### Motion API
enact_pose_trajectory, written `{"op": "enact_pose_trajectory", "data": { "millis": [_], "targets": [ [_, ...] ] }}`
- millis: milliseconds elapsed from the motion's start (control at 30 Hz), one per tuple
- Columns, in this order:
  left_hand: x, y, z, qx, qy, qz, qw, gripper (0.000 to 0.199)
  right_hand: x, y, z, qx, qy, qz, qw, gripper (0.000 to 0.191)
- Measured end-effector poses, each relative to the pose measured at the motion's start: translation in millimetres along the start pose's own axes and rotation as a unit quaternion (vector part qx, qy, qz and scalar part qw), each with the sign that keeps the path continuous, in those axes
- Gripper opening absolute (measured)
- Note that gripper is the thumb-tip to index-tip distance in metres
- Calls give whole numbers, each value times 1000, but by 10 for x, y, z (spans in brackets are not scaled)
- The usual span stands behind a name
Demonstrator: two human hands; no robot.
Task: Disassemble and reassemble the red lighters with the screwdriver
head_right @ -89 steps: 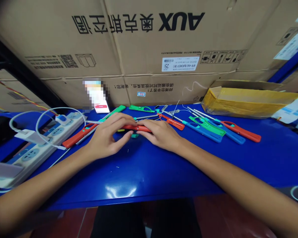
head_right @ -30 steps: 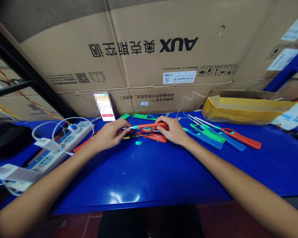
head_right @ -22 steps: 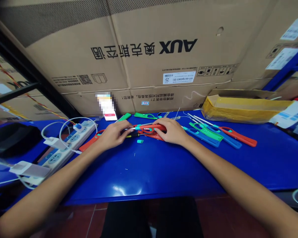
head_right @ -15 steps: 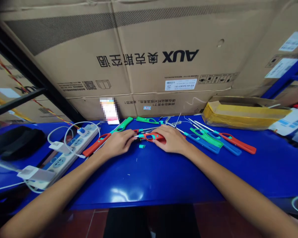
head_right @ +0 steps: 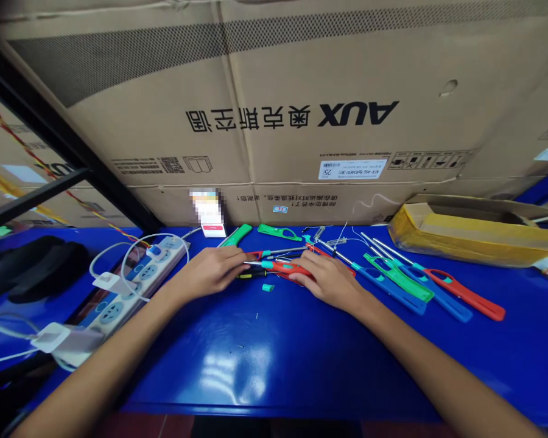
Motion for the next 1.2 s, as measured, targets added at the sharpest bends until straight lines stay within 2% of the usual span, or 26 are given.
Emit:
{"op": "enact_pose_trajectory", "data": {
  "millis": [100, 167, 300, 367, 500, 600, 700, 933, 1200],
  "targets": [
    [-122, -105, -133, -44, -12, -22, 999, 24, -56, -31, 83, -5, 4, 16, 1000, 31],
    [-205, -235, -182, -80, -12, -8, 997, 22, -100, -39, 113, -20, 19, 24, 999, 30],
    [-335, -566, -137, -132, -92, 116, 980, 21, -120, -27, 116, -38, 57, 17, 998, 30],
    [-307, -711, -98, -163, -124, 163, 965, 18, -98, -21, 108, -39, 70, 8, 997, 29],
    [-137, -845, -52, -206, -178, 195, 942, 17, -59, -21, 108, -43, 91, -2, 995, 27],
    [-68, -859, -46, -210, -198, 223, 931, 16, -56, -28, 129, -45, 98, 0, 994, 26],
    [-55, -840, -22, -202, -179, 233, 934, 13, -60, -37, 140, -47, 104, 1, 994, 26],
    [-128, -831, 81, -172, -134, 263, 940, 11, -117, -30, 141, -33, 111, 10, 993, 27],
    [-253, -866, 179, -131, -120, 323, 929, 13, -165, -16, 288, 34, 187, 25, 981, 30]
  ]
}}
Point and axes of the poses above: each hand's wrist, its own y-axis towards the middle knuckle, its own x-axis out of the palm, z = x × y, the point moved 7 cm from there along y, towards the middle knuckle, and after that the axes turned 3 degrees about -z, right-handed, at the moved point
